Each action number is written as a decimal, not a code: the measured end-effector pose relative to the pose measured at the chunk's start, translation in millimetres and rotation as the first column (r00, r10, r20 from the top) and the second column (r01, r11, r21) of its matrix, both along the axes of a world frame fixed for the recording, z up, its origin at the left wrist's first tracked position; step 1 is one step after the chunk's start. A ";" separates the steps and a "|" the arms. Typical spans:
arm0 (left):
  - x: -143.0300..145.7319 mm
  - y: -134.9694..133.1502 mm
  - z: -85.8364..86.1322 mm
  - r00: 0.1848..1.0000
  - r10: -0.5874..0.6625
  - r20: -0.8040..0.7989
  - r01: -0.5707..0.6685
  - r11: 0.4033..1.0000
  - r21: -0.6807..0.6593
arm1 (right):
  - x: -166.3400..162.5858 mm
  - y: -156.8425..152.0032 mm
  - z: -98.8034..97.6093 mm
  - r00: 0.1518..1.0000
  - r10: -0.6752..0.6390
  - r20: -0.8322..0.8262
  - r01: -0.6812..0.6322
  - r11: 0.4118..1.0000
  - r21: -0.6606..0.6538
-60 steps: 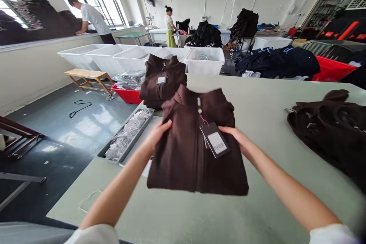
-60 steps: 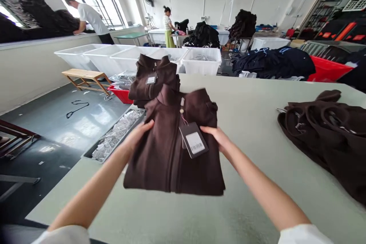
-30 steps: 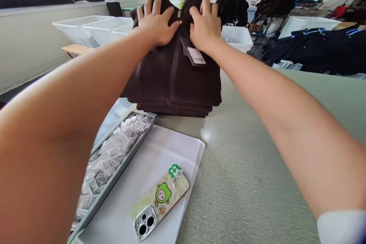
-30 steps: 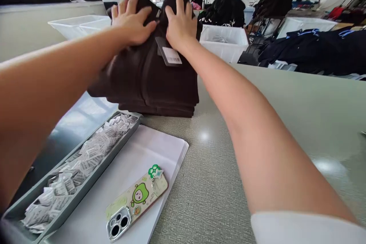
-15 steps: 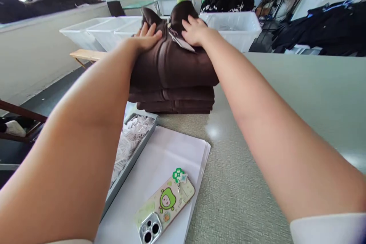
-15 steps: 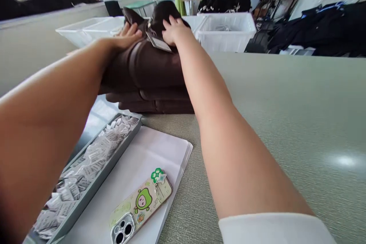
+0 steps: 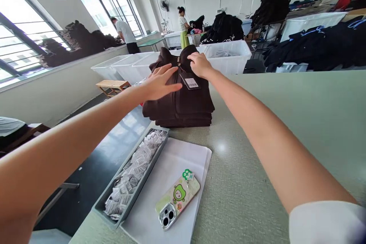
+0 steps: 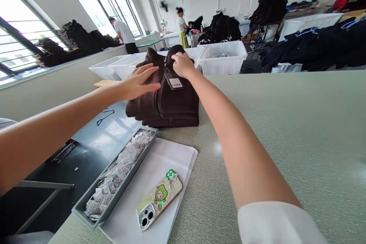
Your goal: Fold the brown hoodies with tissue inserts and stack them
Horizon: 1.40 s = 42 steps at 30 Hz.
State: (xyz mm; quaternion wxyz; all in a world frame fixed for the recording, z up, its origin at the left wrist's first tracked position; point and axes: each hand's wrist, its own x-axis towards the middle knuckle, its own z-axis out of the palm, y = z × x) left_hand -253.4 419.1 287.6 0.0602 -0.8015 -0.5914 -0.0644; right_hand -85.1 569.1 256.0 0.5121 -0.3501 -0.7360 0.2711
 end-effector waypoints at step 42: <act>-14.3 120.3 -138.1 0.945 0.299 0.135 -0.326 0.901 0.287 | -43.8 -10.7 -270.2 0.755 -0.076 0.652 0.337 0.897 -0.286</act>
